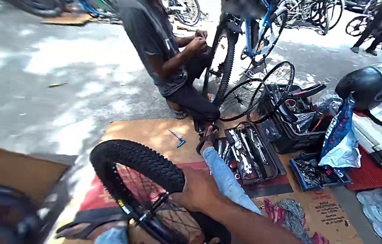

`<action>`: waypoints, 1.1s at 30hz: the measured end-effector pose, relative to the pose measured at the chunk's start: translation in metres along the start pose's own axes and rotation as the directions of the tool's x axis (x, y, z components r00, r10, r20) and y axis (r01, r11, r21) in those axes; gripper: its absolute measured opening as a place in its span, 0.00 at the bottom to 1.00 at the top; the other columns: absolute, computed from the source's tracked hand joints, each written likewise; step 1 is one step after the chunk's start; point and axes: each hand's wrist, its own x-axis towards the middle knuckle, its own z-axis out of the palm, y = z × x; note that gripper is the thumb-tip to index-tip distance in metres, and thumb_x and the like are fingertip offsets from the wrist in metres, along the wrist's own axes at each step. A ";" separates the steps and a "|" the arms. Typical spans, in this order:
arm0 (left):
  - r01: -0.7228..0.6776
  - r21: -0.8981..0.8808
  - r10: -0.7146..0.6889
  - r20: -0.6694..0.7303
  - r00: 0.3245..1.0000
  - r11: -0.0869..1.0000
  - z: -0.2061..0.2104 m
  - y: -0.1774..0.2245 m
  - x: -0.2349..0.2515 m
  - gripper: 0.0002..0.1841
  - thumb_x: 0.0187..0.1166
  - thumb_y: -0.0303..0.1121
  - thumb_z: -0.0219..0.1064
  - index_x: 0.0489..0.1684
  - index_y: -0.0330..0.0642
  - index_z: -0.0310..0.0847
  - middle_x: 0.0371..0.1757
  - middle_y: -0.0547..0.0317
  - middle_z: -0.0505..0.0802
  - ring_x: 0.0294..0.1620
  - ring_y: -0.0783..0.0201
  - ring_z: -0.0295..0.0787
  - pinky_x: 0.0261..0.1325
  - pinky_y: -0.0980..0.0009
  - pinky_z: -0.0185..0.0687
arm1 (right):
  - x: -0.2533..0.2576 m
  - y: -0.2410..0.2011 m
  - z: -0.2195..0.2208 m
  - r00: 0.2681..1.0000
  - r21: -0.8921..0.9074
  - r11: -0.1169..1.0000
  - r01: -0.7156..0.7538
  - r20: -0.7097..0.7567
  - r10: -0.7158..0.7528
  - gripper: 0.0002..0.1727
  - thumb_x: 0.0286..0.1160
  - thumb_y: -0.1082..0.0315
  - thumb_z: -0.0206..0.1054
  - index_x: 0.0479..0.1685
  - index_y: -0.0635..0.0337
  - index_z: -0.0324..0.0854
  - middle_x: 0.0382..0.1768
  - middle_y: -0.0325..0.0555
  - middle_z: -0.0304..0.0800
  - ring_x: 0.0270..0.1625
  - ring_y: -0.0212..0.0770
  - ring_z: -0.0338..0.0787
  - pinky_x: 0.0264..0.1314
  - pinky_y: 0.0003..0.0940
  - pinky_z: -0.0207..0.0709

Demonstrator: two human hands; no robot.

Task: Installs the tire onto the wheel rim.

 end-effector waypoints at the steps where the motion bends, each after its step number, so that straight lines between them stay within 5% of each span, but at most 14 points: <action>1: -0.048 -0.057 0.043 -0.080 0.996 0.997 0.002 0.011 0.000 0.23 0.78 0.47 0.73 0.45 0.29 0.92 0.46 0.39 0.96 0.59 0.40 0.92 0.72 0.42 0.79 | -0.011 -0.020 -0.005 0.999 -0.050 0.997 0.052 -0.010 -0.052 0.34 0.63 0.44 0.79 0.68 0.50 0.81 0.45 0.48 0.94 0.51 0.51 0.94 0.54 0.59 0.85; 5: -0.214 -0.132 0.168 -0.296 0.940 0.968 0.004 0.059 -0.016 0.20 0.73 0.46 0.77 0.35 0.33 0.92 0.38 0.46 0.97 0.51 0.48 0.94 0.65 0.46 0.85 | -0.060 -0.066 -0.028 0.968 -0.198 0.966 0.168 -0.151 -0.199 0.27 0.59 0.43 0.81 0.55 0.46 0.85 0.33 0.42 0.92 0.38 0.48 0.94 0.40 0.59 0.86; 11: -0.354 -0.028 0.334 -0.272 0.903 0.935 -0.007 0.111 -0.057 0.21 0.75 0.52 0.75 0.36 0.39 0.94 0.31 0.53 0.97 0.45 0.50 0.93 0.63 0.48 0.82 | -0.146 -0.071 -0.076 0.868 -0.203 0.950 0.237 -0.395 -0.301 0.30 0.48 0.43 0.87 0.51 0.44 0.87 0.30 0.37 0.91 0.33 0.43 0.91 0.35 0.57 0.85; 17: -0.558 0.209 0.595 -0.312 0.740 0.803 -0.062 0.176 -0.073 0.22 0.76 0.57 0.72 0.31 0.46 0.91 0.23 0.59 0.92 0.36 0.55 0.89 0.57 0.53 0.82 | -0.245 -0.116 -0.139 0.695 -0.257 0.901 0.349 -0.574 -0.433 0.29 0.49 0.38 0.83 0.49 0.42 0.87 0.30 0.36 0.90 0.31 0.41 0.90 0.29 0.55 0.82; 21: -0.606 0.341 0.694 -0.304 0.653 0.719 -0.107 0.229 -0.078 0.22 0.79 0.58 0.68 0.39 0.47 0.91 0.25 0.62 0.92 0.31 0.64 0.88 0.58 0.57 0.78 | -0.273 -0.139 -0.187 0.498 -0.297 0.776 0.556 -0.629 -0.597 0.30 0.46 0.37 0.83 0.48 0.41 0.86 0.33 0.27 0.91 0.33 0.23 0.91 0.32 0.33 0.88; 23: -0.616 0.417 0.742 -0.308 0.595 0.668 -0.122 0.248 -0.080 0.22 0.80 0.59 0.67 0.38 0.47 0.90 0.22 0.66 0.90 0.27 0.71 0.84 0.55 0.62 0.77 | -0.274 -0.145 -0.209 0.422 -0.275 0.690 0.670 -0.624 -0.658 0.30 0.46 0.37 0.85 0.48 0.41 0.84 0.36 0.25 0.92 0.37 0.22 0.93 0.36 0.30 0.93; 26: -0.611 0.505 0.788 -0.300 0.538 0.610 -0.131 0.269 -0.086 0.21 0.80 0.58 0.67 0.38 0.50 0.91 0.20 0.71 0.88 0.23 0.75 0.81 0.52 0.64 0.76 | -0.274 -0.144 -0.230 0.466 -0.177 0.667 0.724 -0.587 -0.662 0.26 0.57 0.36 0.83 0.47 0.41 0.89 0.37 0.29 0.96 0.39 0.28 0.96 0.37 0.36 0.96; 29: -0.609 0.530 0.802 -0.302 0.515 0.590 -0.128 0.276 -0.090 0.22 0.80 0.59 0.67 0.36 0.50 0.90 0.19 0.70 0.88 0.23 0.74 0.82 0.51 0.63 0.75 | -0.286 -0.143 -0.240 0.570 -0.186 0.736 0.651 -0.521 -0.635 0.22 0.69 0.31 0.71 0.44 0.34 0.93 0.32 0.23 0.93 0.35 0.20 0.92 0.33 0.27 0.89; 33: -0.568 0.531 0.773 -0.350 0.529 0.629 -0.109 0.264 -0.099 0.25 0.80 0.62 0.64 0.33 0.49 0.88 0.16 0.65 0.86 0.21 0.66 0.81 0.49 0.59 0.76 | -0.287 -0.133 -0.223 0.397 -0.161 0.576 0.802 -0.575 -0.715 0.21 0.59 0.46 0.84 0.46 0.42 0.86 0.35 0.27 0.95 0.35 0.27 0.95 0.31 0.31 0.94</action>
